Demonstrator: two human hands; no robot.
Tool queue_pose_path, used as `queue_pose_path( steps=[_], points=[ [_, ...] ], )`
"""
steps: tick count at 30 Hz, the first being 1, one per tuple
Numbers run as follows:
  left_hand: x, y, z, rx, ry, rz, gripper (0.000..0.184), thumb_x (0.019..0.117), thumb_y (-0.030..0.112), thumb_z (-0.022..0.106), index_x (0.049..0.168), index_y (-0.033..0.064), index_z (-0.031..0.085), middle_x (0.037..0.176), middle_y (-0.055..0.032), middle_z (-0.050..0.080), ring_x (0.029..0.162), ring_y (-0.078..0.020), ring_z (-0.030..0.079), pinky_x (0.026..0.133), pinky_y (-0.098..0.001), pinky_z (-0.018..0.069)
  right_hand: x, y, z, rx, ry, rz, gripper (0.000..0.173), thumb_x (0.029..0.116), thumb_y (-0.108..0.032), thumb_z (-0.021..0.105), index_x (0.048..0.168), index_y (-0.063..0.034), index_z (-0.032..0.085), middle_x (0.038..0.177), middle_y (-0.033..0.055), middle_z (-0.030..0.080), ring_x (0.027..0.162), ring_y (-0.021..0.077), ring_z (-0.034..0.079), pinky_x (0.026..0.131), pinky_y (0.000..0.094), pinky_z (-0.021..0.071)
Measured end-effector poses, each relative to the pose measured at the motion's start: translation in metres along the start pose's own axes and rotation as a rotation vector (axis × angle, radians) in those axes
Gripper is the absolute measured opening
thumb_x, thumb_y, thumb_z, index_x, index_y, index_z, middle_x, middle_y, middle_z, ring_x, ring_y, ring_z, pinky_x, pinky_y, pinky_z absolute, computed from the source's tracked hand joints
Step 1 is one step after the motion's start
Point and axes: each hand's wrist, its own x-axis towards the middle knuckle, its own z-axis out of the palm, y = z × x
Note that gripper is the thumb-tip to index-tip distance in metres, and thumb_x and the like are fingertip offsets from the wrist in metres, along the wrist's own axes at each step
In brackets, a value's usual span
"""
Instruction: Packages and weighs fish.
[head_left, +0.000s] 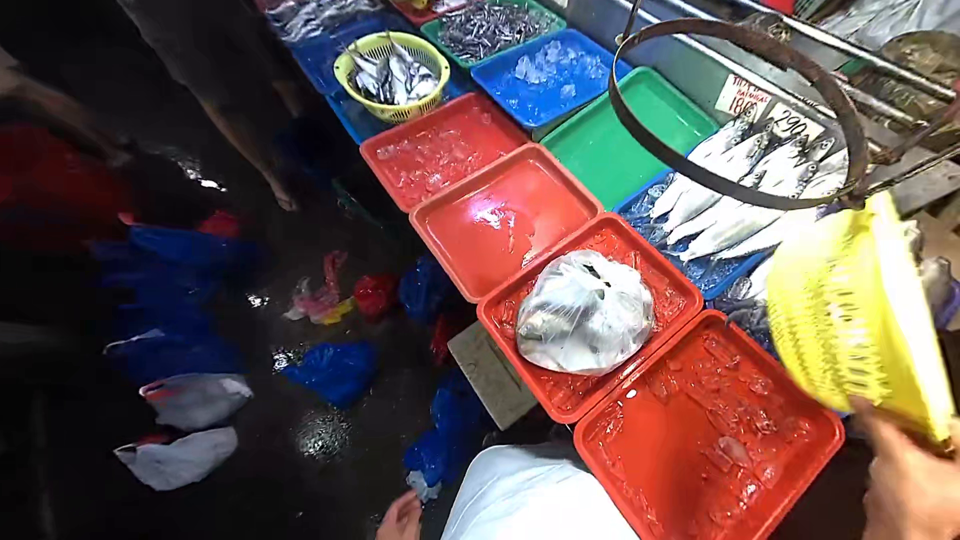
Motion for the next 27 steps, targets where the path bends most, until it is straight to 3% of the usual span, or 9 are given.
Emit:
queue_pose_path(
  steps=[5, 11, 12, 14, 16, 19, 22, 24, 27],
  points=[
    [0.069, 0.129, 0.026, 0.055, -0.105, 0.375, 0.028, 0.1006, 0.011, 0.061, 0.124, -0.0036, 0.067, 0.114, -0.0213, 0.072, 0.101, -0.0309, 0.072, 0.092, -0.0509, 0.0582, -0.165, -0.004, 0.021, -0.307, -0.022, -0.053, 0.023, 0.0784, -0.010, 0.084, 0.089, 0.0070, 0.074, 0.092, 0.0244, 0.071, 0.090, 0.0354, 0.070, 0.084, 0.0488, 0.0569],
    [0.083, 0.262, 0.067, 0.057, -0.278, 0.815, 0.023, 0.0987, 0.012, 0.063, 0.117, 0.0001, 0.072, 0.109, -0.0150, 0.073, 0.097, -0.0228, 0.072, 0.087, -0.0415, 0.0591, -0.259, 0.028, 0.047, -0.373, 0.042, -0.032, 0.019, 0.0716, 0.004, 0.077, 0.090, 0.0061, 0.076, 0.101, 0.0276, 0.069, 0.096, 0.0399, 0.068, 0.088, 0.0501, 0.0556],
    [0.077, 0.275, 0.074, 0.037, -0.300, 0.856, 0.022, 0.0981, 0.012, 0.064, 0.115, 0.0019, 0.073, 0.108, -0.0130, 0.073, 0.095, -0.0201, 0.072, 0.085, -0.0383, 0.0602, -0.259, 0.026, 0.037, -0.370, -0.057, 0.008, 0.026, 0.0722, 0.005, 0.077, 0.098, 0.0054, 0.076, 0.111, 0.0298, 0.067, 0.103, 0.0434, 0.067, 0.090, 0.0541, 0.0552],
    [0.064, 0.293, 0.086, -0.027, -0.333, 0.898, 0.019, 0.0969, 0.013, 0.066, 0.111, 0.0044, 0.075, 0.106, -0.0105, 0.073, 0.092, -0.0161, 0.072, 0.082, -0.0338, 0.0608, -0.246, 0.006, 0.010, -0.402, -0.384, 0.169, 0.060, 0.0794, -0.004, 0.082, 0.136, 0.0017, 0.063, 0.145, 0.0319, 0.052, 0.112, 0.0454, 0.067, 0.089, 0.0574, 0.0579],
    [0.047, 0.308, 0.098, -0.096, -0.349, 0.915, 0.017, 0.0952, 0.013, 0.067, 0.107, 0.0058, 0.076, 0.105, -0.0086, 0.074, 0.089, -0.0131, 0.072, 0.079, -0.0306, 0.0607, -0.220, -0.022, -0.013, -0.396, -0.596, 0.289, 0.084, 0.0823, -0.015, 0.085, 0.155, -0.0029, 0.044, 0.156, 0.0292, 0.043, 0.095, 0.0404, 0.072, 0.074, 0.0547, 0.0610],
    [0.018, 0.340, 0.116, -0.116, -0.318, 1.031, 0.016, 0.0951, 0.014, 0.067, 0.104, 0.0063, 0.077, 0.102, -0.0083, 0.074, 0.088, -0.0137, 0.071, 0.077, -0.0304, 0.0599, -0.175, -0.054, -0.020, -0.298, -0.603, 0.226, 0.056, 0.0884, -0.017, 0.079, 0.140, -0.0046, 0.062, 0.131, 0.0217, 0.067, 0.068, 0.0274, 0.073, 0.061, 0.0478, 0.0620],
    [-0.004, 0.386, 0.135, -0.093, -0.187, 1.206, 0.016, 0.0945, 0.017, 0.069, 0.105, 0.0093, 0.078, 0.109, -0.0088, 0.072, 0.106, -0.0227, 0.067, 0.090, -0.0412, 0.0567, -0.123, -0.051, 0.022, -0.205, -0.554, -0.062, 0.031, 0.0942, -0.027, 0.067, 0.120, -0.0120, 0.076, 0.109, 0.0061, 0.077, 0.069, 0.0154, 0.071, 0.062, 0.0391, 0.0608],
    [-0.007, 0.418, 0.152, 0.009, -0.164, 1.295, 0.031, 0.0948, 0.018, 0.069, 0.125, 0.0099, 0.072, 0.129, -0.0112, 0.066, 0.125, -0.0305, 0.058, 0.103, -0.0492, 0.0497, -0.087, -0.057, 0.063, -0.111, -0.567, -0.201, 0.027, 0.0962, -0.025, 0.065, 0.116, -0.0107, 0.077, 0.105, 0.0063, 0.075, 0.075, 0.0167, 0.071, 0.069, 0.0393, 0.0622],
    [0.005, 0.437, 0.173, 0.343, -0.270, 1.260, 0.053, 0.0987, 0.020, 0.065, 0.149, 0.0097, 0.052, 0.151, -0.0150, 0.052, 0.143, -0.0365, 0.044, 0.114, -0.0577, 0.0398, -0.042, -0.068, 0.123, 0.058, -0.650, -0.268, 0.028, 0.0988, -0.019, 0.065, 0.123, -0.0086, 0.073, 0.122, 0.0114, 0.071, 0.086, 0.0180, 0.073, 0.073, 0.0351, 0.0629]
  ],
)
